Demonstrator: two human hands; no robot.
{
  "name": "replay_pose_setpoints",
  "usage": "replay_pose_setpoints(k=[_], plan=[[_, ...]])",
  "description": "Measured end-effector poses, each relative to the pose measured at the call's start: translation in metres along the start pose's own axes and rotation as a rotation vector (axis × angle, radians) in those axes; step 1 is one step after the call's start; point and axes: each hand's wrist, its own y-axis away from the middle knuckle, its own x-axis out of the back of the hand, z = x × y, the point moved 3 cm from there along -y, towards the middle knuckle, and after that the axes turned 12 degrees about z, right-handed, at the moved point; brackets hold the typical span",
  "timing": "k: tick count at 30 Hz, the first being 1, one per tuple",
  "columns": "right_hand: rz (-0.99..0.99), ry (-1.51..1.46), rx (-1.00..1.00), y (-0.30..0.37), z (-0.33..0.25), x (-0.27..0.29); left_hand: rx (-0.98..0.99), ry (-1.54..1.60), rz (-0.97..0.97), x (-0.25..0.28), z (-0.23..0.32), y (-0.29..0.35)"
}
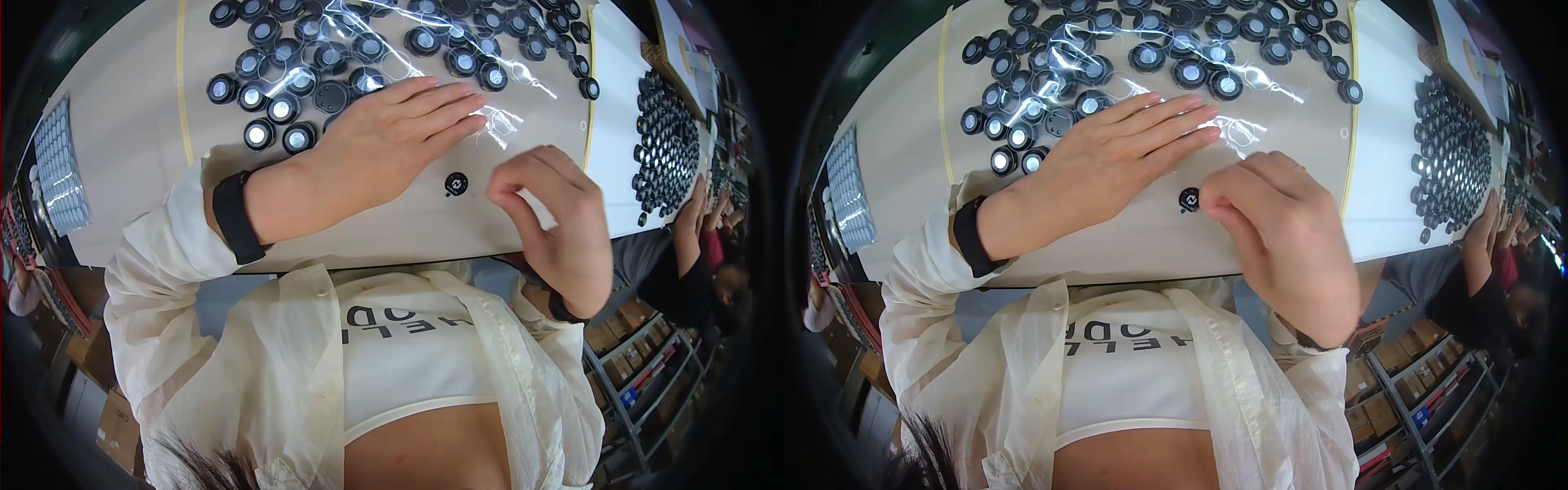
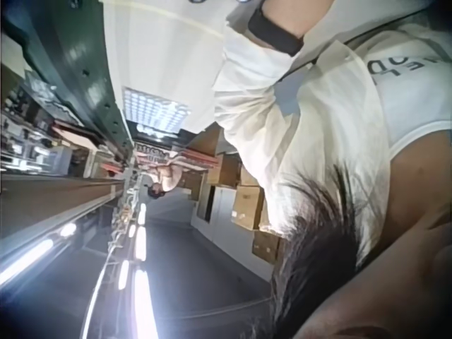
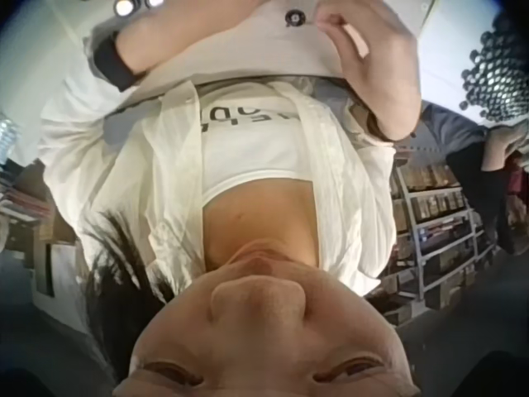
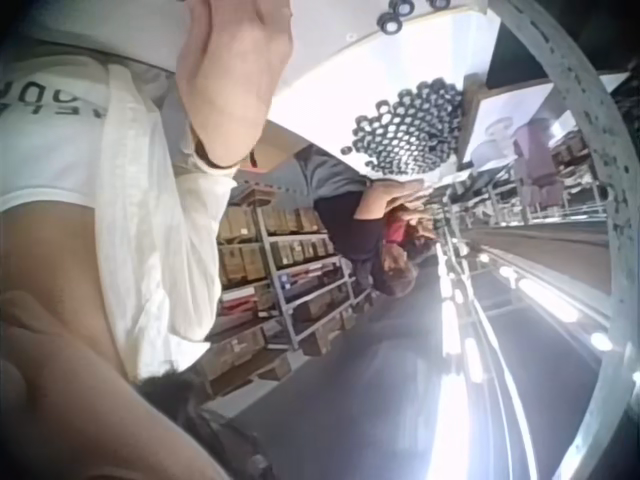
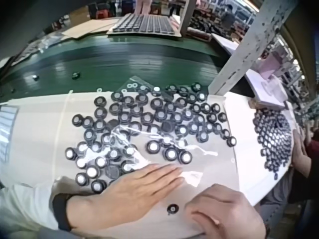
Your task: The recorder is manually assembling small circular electronic components by pressing parts together at a production workbench.
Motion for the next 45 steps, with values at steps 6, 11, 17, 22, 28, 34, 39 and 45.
replay_pose_setpoints(k=[6,11,17,22,28,34,39,45], plan=[[0.226,-0.304,-0.076,-0.003,0.002,0.027,-0.006,0.012,0.13,0.011,0.006,-0.008],[0.259,-0.526,-0.1,-0.004,0.014,0.015,0.247,-0.167,0.012,0.086,0.011,0.016],[0.187,-0.655,-0.123,-0.021,0.012,-0.018,0.796,-0.183,0.079,0.109,-0.024,0.078],[0.081,-0.847,-0.098,-0.04,0.005,-0.057,0.907,-0.001,0.123,0.103,-0.034,0.089],[0.068,-1.235,-0.342,-0.042,0.002,-0.073,0.925,0.766,0.307,0.107,-0.028,0.064],[0.058,-1.294,-0.356,-0.041,0.002,-0.069,0.718,1.168,0.345,0.081,-0.027,0.04],[0.099,-1.254,-0.388,-0.041,0.004,-0.061,0.67,1.026,0.412,0.072,-0.028,0.035],[0.105,-1.254,-0.398,-0.044,0.007,-0.061,0.651,0.827,0.464,0.075,-0.024,0.031]])
